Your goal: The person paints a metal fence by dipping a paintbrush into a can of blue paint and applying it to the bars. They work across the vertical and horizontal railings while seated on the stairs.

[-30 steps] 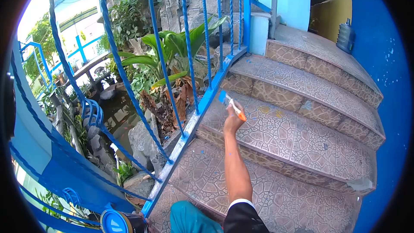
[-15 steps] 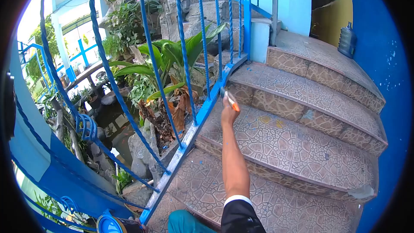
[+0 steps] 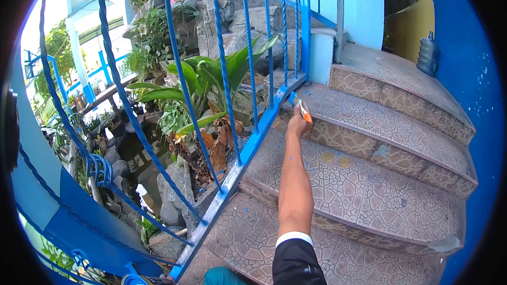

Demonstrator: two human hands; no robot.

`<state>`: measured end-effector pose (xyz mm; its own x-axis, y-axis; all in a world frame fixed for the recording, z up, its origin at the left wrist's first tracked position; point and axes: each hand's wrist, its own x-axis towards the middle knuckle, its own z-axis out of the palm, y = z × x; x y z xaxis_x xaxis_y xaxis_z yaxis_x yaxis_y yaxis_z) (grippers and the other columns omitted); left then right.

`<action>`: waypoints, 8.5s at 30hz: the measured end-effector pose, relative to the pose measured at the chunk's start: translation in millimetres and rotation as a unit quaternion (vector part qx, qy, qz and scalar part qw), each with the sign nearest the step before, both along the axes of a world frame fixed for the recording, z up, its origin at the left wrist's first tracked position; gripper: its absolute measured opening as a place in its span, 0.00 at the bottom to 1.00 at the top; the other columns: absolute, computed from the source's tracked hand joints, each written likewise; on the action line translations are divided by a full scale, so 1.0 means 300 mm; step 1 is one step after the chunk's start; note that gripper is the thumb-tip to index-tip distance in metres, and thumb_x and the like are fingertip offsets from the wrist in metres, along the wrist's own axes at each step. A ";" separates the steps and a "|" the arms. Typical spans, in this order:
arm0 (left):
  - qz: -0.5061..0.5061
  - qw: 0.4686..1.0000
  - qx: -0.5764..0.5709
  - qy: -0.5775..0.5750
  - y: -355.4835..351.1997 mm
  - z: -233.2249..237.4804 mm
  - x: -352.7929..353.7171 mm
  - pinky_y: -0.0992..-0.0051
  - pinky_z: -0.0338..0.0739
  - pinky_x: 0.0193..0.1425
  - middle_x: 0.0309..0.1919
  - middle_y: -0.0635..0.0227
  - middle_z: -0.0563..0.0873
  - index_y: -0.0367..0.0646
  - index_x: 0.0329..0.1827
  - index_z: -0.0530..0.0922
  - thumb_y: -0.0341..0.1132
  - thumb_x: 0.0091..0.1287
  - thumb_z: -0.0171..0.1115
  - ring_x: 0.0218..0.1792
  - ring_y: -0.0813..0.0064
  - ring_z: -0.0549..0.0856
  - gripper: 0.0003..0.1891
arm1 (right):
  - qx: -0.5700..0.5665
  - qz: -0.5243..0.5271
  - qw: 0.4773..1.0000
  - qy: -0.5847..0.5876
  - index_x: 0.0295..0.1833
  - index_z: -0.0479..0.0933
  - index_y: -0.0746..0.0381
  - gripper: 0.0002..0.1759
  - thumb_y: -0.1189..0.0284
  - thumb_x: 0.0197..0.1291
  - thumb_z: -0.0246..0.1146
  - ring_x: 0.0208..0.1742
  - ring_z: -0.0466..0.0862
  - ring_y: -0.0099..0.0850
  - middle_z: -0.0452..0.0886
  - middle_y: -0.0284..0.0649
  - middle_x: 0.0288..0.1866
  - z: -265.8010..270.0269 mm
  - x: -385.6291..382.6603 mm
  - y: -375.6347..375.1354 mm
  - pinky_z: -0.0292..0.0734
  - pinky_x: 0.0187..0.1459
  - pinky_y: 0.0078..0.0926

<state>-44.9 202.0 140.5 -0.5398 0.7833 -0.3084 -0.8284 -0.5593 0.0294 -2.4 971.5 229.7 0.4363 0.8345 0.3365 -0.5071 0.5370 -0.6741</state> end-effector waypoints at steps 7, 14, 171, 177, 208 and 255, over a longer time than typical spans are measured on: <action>-0.005 0.995 -0.055 0.078 0.047 0.001 -0.002 0.31 0.67 0.74 0.74 0.54 0.75 0.50 0.83 0.65 0.52 0.79 0.53 0.75 0.36 0.69 0.33 | -0.013 -0.023 0.999 -0.042 0.61 0.85 0.71 0.17 0.77 0.70 0.70 0.58 0.87 0.32 0.88 0.45 0.58 -0.006 -0.063 0.059 0.79 0.64 0.29; -0.006 0.988 -0.100 0.115 0.059 -0.018 0.004 0.31 0.67 0.75 0.74 0.54 0.76 0.50 0.82 0.66 0.51 0.79 0.53 0.75 0.38 0.69 0.32 | 0.000 0.022 1.000 -0.011 0.59 0.86 0.72 0.15 0.76 0.70 0.70 0.55 0.88 0.31 0.91 0.45 0.53 -0.028 -0.001 -0.018 0.81 0.58 0.27; -0.042 0.953 -0.223 0.202 0.102 -0.175 0.080 0.49 0.55 0.83 0.75 0.68 0.76 0.45 0.76 0.72 0.51 0.80 0.49 0.75 0.63 0.71 0.27 | -0.080 -0.048 0.888 -0.449 0.40 0.87 0.71 0.14 0.71 0.56 0.79 0.31 0.92 0.34 0.91 0.47 0.34 0.306 0.078 0.130 0.87 0.35 0.32; -0.044 0.952 -0.224 0.204 0.119 -0.175 0.074 0.49 0.55 0.82 0.75 0.68 0.76 0.46 0.75 0.72 0.51 0.80 0.49 0.75 0.62 0.71 0.27 | -0.072 -0.044 0.887 -0.453 0.42 0.87 0.71 0.14 0.71 0.56 0.79 0.34 0.92 0.35 0.91 0.48 0.37 0.323 0.083 0.128 0.87 0.35 0.34; -0.042 0.952 -0.228 0.198 0.165 -0.184 0.059 0.46 0.57 0.81 0.74 0.67 0.77 0.46 0.75 0.73 0.51 0.80 0.49 0.75 0.60 0.71 0.27 | -0.139 -0.123 0.939 -0.289 0.44 0.84 0.75 0.16 0.73 0.59 0.78 0.36 0.93 0.40 0.90 0.53 0.42 0.319 0.046 0.243 0.94 0.31 0.34; -0.040 0.954 -0.223 0.195 0.188 -0.199 0.090 0.42 0.60 0.80 0.74 0.65 0.78 0.47 0.74 0.74 0.51 0.80 0.50 0.75 0.55 0.72 0.26 | 0.132 -0.062 0.792 -0.592 0.50 0.88 0.64 0.11 0.78 0.62 0.74 0.44 0.91 0.43 0.91 0.52 0.41 0.402 0.055 0.091 0.82 0.47 0.38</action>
